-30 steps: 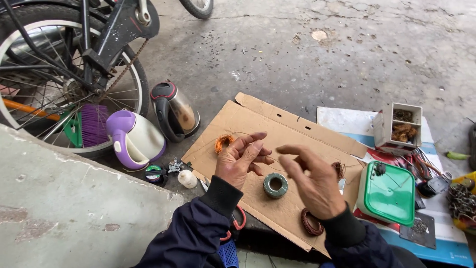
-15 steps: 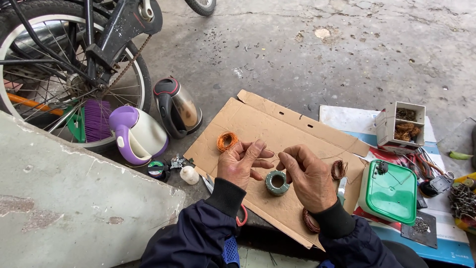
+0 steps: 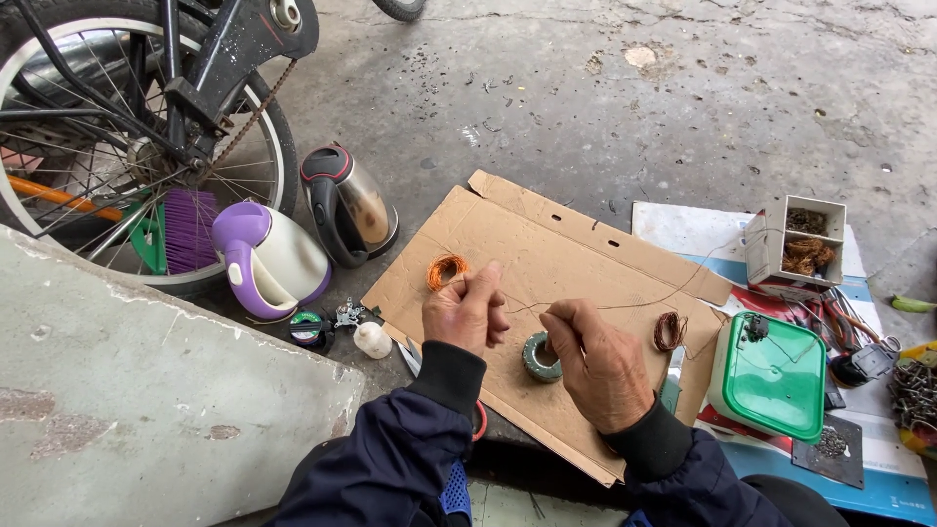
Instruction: The person is untangling and winding thin copper wire onto a small spool or core, likely for electronics repair.
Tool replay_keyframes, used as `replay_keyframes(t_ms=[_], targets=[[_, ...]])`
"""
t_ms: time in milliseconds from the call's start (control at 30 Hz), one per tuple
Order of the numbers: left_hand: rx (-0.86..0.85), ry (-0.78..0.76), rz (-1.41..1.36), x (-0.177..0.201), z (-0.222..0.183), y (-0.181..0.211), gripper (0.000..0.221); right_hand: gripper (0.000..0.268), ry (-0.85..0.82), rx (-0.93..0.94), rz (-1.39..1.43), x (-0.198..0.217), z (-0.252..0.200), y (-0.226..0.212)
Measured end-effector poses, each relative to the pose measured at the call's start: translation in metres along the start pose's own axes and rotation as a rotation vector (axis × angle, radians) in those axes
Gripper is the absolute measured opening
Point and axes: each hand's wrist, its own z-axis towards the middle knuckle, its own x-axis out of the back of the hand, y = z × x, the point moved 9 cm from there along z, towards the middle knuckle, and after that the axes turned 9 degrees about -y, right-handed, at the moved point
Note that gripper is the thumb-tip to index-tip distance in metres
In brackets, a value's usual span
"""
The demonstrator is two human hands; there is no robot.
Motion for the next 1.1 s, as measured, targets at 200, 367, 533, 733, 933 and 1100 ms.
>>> replay_keyframes(t_ms=[200,367,533,733,933,1100], targets=[[0.012,-0.016,0.023,0.017,0.008,0.012,0.050,0.006,-0.040,-0.062,0.008,-0.008,0.000,0.015],[-0.122,0.038,0.317,0.061,0.038,0.040,0.057,0.010,-0.104,-0.121,0.001,-0.006,-0.001,0.032],[-0.168,0.093,0.493,0.103,0.058,0.047,0.054,0.010,-0.159,-0.209,-0.025,0.002,-0.009,0.043],[0.062,0.045,-0.066,0.087,0.043,0.040,0.069,0.017,-0.142,-0.280,0.216,0.005,-0.014,0.050],[0.002,-0.026,-0.184,0.004,-0.049,0.000,0.075,0.018,-0.046,-0.265,0.409,0.009,-0.012,0.051],[0.002,-0.023,-0.119,-0.008,-0.066,-0.038,0.050,0.018,-0.044,-0.250,0.411,0.007,-0.012,0.045]])
